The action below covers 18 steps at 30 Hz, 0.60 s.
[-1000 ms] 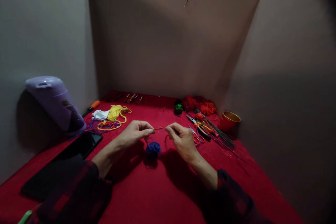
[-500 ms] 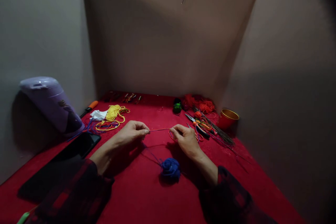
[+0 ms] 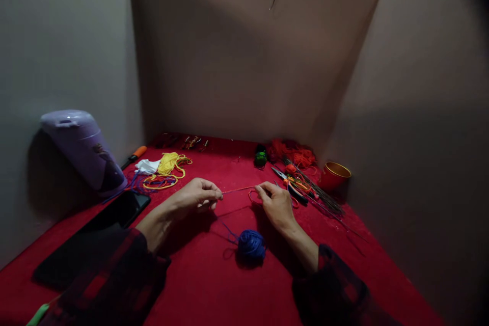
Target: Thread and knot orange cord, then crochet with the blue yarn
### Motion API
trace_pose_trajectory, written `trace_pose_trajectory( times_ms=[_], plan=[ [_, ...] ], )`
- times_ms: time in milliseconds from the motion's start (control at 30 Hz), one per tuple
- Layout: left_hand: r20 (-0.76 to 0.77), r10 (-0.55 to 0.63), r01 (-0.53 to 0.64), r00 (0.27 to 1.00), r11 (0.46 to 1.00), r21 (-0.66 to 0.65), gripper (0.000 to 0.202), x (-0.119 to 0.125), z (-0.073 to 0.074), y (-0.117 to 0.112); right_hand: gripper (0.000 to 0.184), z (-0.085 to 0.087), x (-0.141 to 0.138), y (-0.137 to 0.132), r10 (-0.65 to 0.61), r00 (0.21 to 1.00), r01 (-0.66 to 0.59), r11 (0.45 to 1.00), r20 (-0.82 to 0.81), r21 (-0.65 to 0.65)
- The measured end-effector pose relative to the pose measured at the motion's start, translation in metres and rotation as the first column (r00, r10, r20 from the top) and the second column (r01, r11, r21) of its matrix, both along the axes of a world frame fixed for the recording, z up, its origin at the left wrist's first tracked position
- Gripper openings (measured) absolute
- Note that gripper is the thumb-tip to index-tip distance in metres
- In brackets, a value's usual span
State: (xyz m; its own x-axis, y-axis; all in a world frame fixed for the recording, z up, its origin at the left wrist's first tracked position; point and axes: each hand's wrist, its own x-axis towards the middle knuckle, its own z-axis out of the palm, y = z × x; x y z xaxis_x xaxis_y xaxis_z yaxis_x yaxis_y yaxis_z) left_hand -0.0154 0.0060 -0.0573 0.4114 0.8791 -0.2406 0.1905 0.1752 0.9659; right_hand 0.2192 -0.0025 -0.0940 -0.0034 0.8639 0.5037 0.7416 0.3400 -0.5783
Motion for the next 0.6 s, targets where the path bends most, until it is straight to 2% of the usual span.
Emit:
trace_pose_trajectory(
  times_ms=[167,300,367,467,533,600],
  plan=[
    [0.023,0.134,-0.136,0.991,0.979,0.154,0.022,-0.003,0.009,0.002,0.021,-0.007,-0.009,-0.001,0.135,0.99,-0.135,0.991,0.032,0.0],
    [-0.107,0.206,-0.166,0.973,0.94,0.299,0.026,-0.005,0.008,0.006,0.016,-0.004,-0.01,0.0,0.168,0.983,-0.17,0.985,0.069,0.029],
    [-0.14,0.203,-0.151,0.969,0.937,0.314,0.027,-0.004,0.006,0.006,0.019,0.005,0.004,0.004,0.072,0.995,-0.077,0.993,0.068,0.084],
    [-0.132,0.189,-0.139,0.973,0.938,0.318,0.026,-0.002,0.005,0.006,0.024,0.02,0.044,0.007,-0.195,0.98,0.189,0.976,0.045,0.106],
    [-0.122,0.182,-0.134,0.976,0.935,0.328,0.025,0.0,0.004,0.006,0.027,0.025,0.071,0.005,-0.271,0.961,0.266,0.961,0.062,0.078],
    [-0.118,0.172,-0.123,0.978,0.931,0.343,0.023,0.001,0.004,0.005,0.025,0.024,0.088,0.001,-0.285,0.952,0.285,0.958,0.115,0.018]
  ],
)
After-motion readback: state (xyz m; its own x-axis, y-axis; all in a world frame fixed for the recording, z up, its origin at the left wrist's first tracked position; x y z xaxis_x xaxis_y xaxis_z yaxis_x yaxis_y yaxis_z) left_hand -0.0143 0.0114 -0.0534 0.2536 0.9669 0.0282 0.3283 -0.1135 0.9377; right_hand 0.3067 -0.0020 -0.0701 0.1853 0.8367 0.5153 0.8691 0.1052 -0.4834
